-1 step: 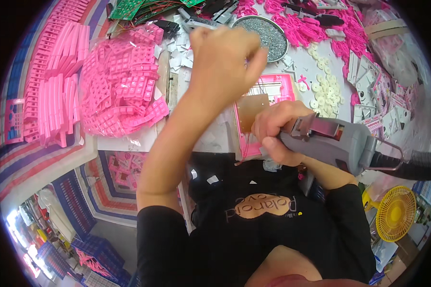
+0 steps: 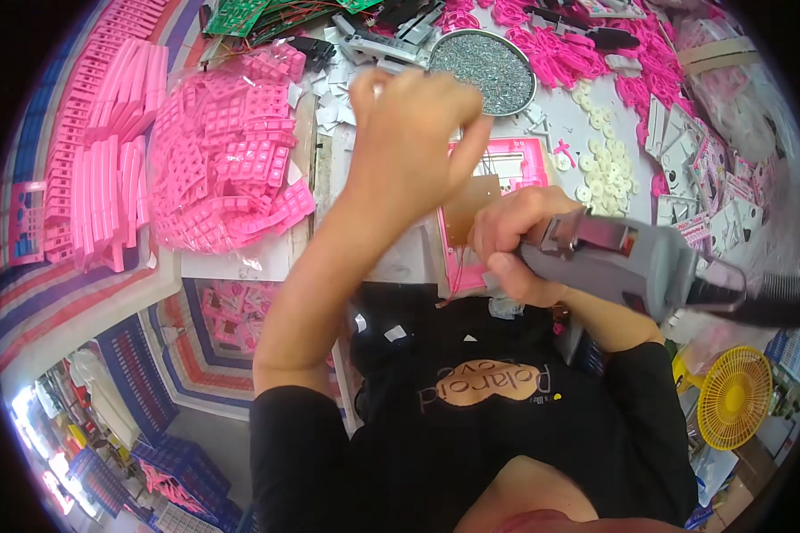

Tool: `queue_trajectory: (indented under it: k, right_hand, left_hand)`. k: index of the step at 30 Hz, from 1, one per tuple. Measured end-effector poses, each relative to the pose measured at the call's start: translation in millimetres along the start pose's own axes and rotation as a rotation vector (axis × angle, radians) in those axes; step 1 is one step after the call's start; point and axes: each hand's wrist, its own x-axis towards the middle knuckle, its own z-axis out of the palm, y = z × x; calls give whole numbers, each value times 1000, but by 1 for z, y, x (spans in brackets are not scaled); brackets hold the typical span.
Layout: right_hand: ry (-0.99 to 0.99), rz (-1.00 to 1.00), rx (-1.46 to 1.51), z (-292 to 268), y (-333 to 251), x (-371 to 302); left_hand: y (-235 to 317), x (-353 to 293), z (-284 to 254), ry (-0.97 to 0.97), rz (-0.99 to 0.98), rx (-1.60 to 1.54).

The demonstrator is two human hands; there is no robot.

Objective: Assembling a pink toy cash register by gluing a circuit board and buttons into the plastic housing.

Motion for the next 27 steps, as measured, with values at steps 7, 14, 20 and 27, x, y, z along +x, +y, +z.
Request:
queue_trajectory:
  k: [7, 14, 20, 27]
  right_hand:
    - [191, 11, 290, -2, -18, 10]
    - [193, -58, 320, 7, -21, 21]
    - [188, -23, 300, 4, -4, 26]
    - [173, -5, 139, 4, 30, 37]
  left_hand:
    - [31, -99, -4, -185, -187, -169]
    - [41, -102, 2, -113, -220, -224]
    - [43, -106, -3, -45, -277, -92]
    - [75, -150, -13, -405, -408, 6]
